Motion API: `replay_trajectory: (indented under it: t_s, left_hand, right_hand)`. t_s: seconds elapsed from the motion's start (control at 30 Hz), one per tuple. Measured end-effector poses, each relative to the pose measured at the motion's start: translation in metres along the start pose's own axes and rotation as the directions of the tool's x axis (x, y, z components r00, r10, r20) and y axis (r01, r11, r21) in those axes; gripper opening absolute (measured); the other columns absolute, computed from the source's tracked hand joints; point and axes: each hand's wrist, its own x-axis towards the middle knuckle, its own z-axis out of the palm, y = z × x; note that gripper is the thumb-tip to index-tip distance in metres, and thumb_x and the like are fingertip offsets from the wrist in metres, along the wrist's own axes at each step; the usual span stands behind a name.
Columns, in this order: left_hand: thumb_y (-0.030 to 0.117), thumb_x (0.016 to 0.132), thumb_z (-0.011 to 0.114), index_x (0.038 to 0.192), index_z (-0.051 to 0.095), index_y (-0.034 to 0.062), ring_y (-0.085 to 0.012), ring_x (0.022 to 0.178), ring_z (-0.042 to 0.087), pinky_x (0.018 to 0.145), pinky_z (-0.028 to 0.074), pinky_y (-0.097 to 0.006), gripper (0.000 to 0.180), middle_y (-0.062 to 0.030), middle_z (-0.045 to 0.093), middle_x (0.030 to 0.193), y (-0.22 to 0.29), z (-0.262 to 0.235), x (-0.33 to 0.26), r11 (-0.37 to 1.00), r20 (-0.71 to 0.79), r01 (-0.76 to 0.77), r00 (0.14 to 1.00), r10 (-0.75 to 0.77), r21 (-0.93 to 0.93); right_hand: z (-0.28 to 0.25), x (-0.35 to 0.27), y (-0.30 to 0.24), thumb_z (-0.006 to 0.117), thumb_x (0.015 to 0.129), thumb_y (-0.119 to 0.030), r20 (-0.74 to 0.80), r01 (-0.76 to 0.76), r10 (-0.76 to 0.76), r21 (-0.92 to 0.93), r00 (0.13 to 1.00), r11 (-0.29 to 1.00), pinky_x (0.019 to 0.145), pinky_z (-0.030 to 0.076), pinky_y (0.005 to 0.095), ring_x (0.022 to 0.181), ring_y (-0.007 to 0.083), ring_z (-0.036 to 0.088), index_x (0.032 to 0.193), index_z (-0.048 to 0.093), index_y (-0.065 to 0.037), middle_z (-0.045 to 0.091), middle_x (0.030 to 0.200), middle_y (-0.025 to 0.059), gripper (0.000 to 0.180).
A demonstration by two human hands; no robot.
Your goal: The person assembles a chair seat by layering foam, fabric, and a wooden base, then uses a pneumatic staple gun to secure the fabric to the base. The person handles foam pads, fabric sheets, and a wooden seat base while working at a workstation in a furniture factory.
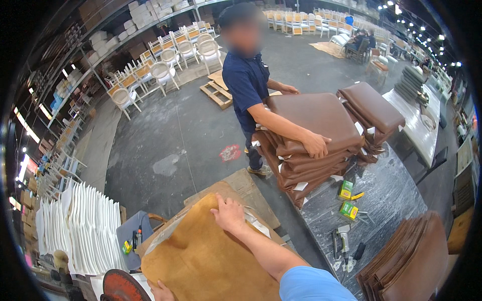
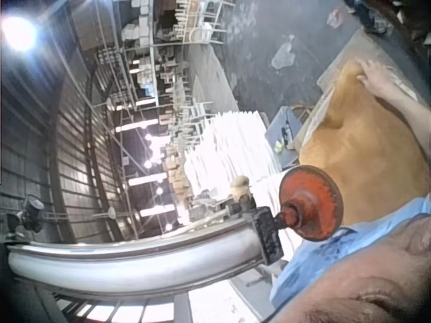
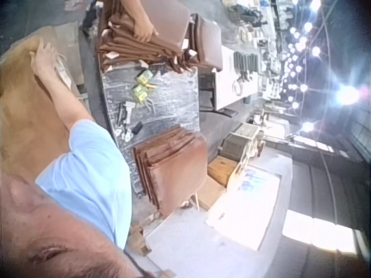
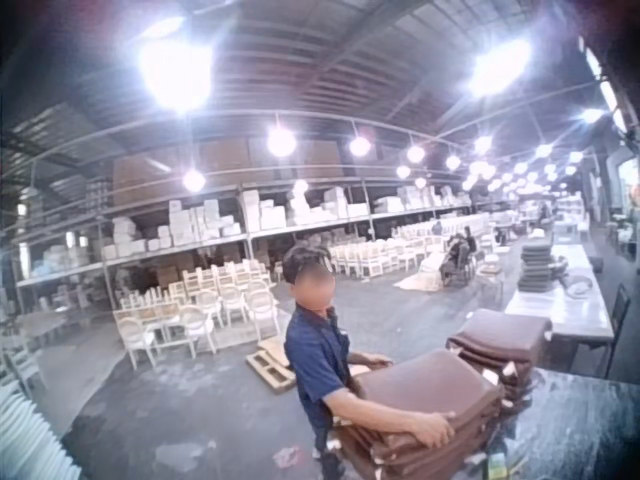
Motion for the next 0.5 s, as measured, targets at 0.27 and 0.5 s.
replay_trajectory:
  t_s: [0.27,0.5]
  left_hand:
    - [0.044,0.114,0.053,0.166,0.041,0.0027,-0.0504,0.128,0.066,0.108,0.052,-0.057,0.068,-0.0339,0.065,0.142,-0.003,-0.009,-0.001,0.999,0.013,0.043,0.999,-0.042,-0.03]
    - [0.043,0.114,0.053,0.169,0.036,0.0059,-0.0507,0.123,0.068,0.105,0.053,-0.058,0.069,-0.0335,0.067,0.138,0.004,-0.013,0.0,0.998,0.017,0.053,0.998,-0.052,-0.033]
  right_hand:
    - [0.007,-0.001,-0.003,0.067,0.107,-0.048,-0.018,-0.002,0.001,-0.034,1.0,0.999,0.109,0.052,0.057,0.127,0.0413,0.067,0.17,0.042,-0.013,0.069,0.138,0.0216,0.076]
    - [0.01,-0.001,0.002,0.071,0.104,-0.048,-0.086,0.021,-0.022,-0.012,0.996,1.0,0.104,0.053,0.0577,0.122,0.0424,0.069,0.168,0.044,-0.012,0.071,0.132,0.0222,0.078]
